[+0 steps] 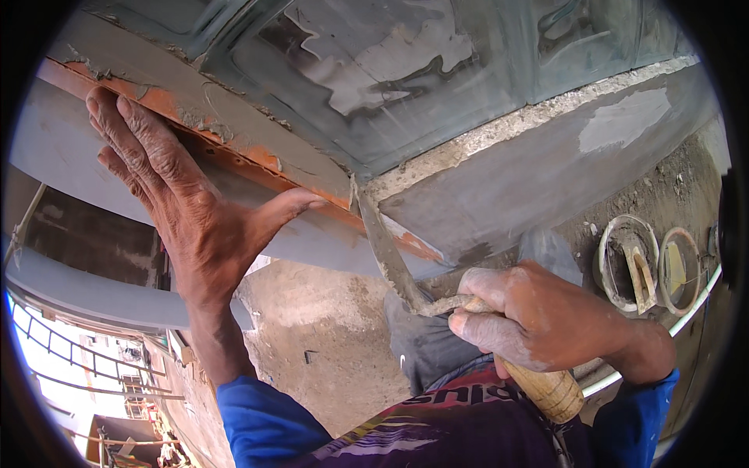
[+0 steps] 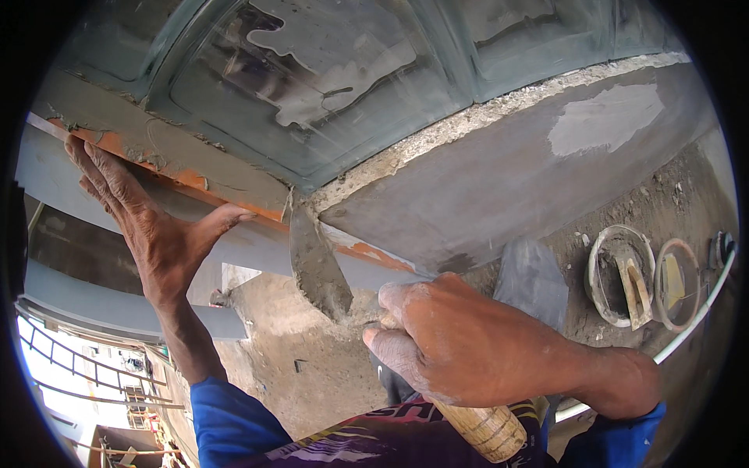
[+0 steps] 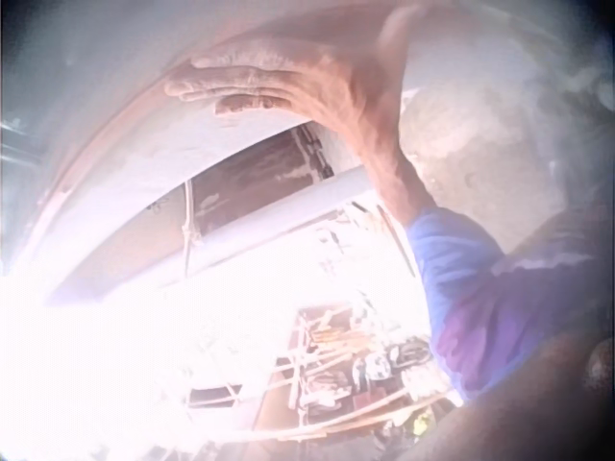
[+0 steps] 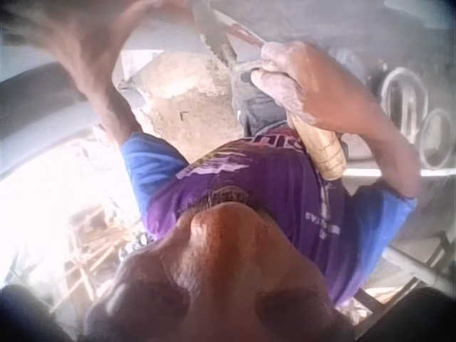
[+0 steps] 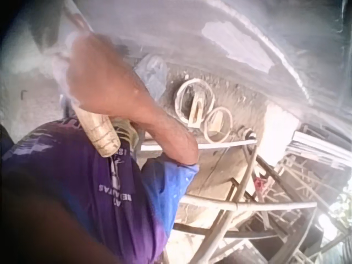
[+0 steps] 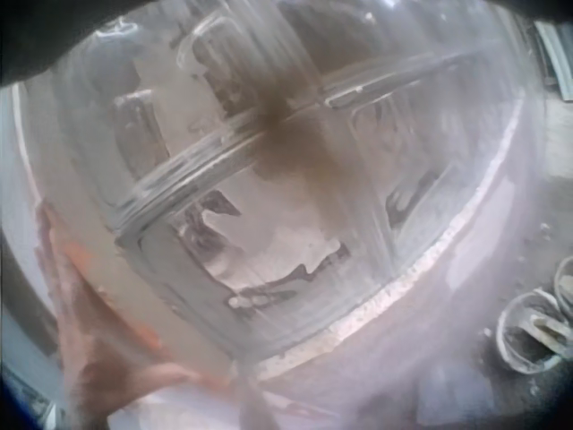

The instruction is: The person applies plaster to a wall corner using a trowel while holding a guide board in place, then smooths the area with a sponge.

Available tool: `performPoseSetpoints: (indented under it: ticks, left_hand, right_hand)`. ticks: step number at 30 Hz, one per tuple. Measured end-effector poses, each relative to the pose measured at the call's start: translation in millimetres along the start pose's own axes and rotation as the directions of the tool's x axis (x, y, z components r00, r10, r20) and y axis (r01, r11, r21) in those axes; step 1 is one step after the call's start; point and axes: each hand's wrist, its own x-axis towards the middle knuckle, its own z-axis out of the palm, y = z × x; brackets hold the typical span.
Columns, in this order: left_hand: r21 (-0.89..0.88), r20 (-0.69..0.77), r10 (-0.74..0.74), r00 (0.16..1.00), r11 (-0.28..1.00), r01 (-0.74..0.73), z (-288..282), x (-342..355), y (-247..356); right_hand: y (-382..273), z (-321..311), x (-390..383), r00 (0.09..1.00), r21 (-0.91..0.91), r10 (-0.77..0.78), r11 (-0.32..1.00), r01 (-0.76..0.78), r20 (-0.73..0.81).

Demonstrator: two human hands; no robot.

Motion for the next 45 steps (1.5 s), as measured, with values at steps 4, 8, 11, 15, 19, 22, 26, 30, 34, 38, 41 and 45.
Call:
performPoseSetpoints:
  ticks: [4,8,11,15,19,22,26,30,34,38,41,45]
  left_hand:
    - [0.020,0.000,0.022,1.000,1.000,-0.022,0,-2,-1]
    - [0.011,-0.007,0.013,1.000,1.000,-0.013,-1,-2,-1]
    - [0.001,-0.008,-0.006,1.000,1.000,0.006,-1,1,0]
    - [-0.019,-0.005,-0.030,1.000,0.999,0.030,3,-1,-1]
    - [-0.018,-0.018,-0.029,0.999,0.999,0.028,2,-2,-1]
    - [-0.029,-0.012,-0.020,1.000,0.999,0.019,4,1,0]
    - [0.010,0.014,0.007,1.000,1.000,-0.007,0,-1,-1]
    - [0.019,0.039,-0.014,0.999,1.000,0.013,-1,-1,1]
    - [0.056,0.051,0.009,0.999,0.998,-0.012,-3,-3,2]
    - [0.066,0.055,0.025,0.998,0.997,-0.029,-2,-4,0]
    - [0.067,0.058,0.034,0.998,0.997,-0.038,-4,-2,-1]
    - [0.025,0.045,-0.011,0.999,1.000,0.010,-5,2,3]
  right_hand:
    - [-11,-10,-6,0.996,-0.049,0.044,0.998,-0.040,0.080]
    - [-5,-14,-24,0.993,0.001,0.061,0.998,-0.062,0.098]
    - [0,-15,-35,0.996,0.180,0.085,0.980,-0.089,0.034]
    - [9,-14,-13,0.995,0.332,0.087,0.941,-0.066,-0.049]
    - [9,-10,3,1.000,0.307,0.010,0.952,-0.006,-0.010]
    - [15,-9,4,0.995,0.241,-0.089,0.966,0.096,-0.038]
    - [13,-6,5,0.987,0.177,-0.155,0.971,0.161,-0.043]
    - [12,-7,3,0.986,0.162,-0.166,0.972,0.168,-0.028]
    - [9,-7,-4,0.967,0.173,-0.249,0.951,0.254,-0.049]
    - [5,-17,-13,0.972,0.206,-0.236,0.951,0.231,0.003]
    - [8,-22,-23,0.996,0.381,-0.083,0.921,0.082,-0.014]
    - [22,-19,-17,1.000,0.451,-0.025,0.892,0.016,0.013]
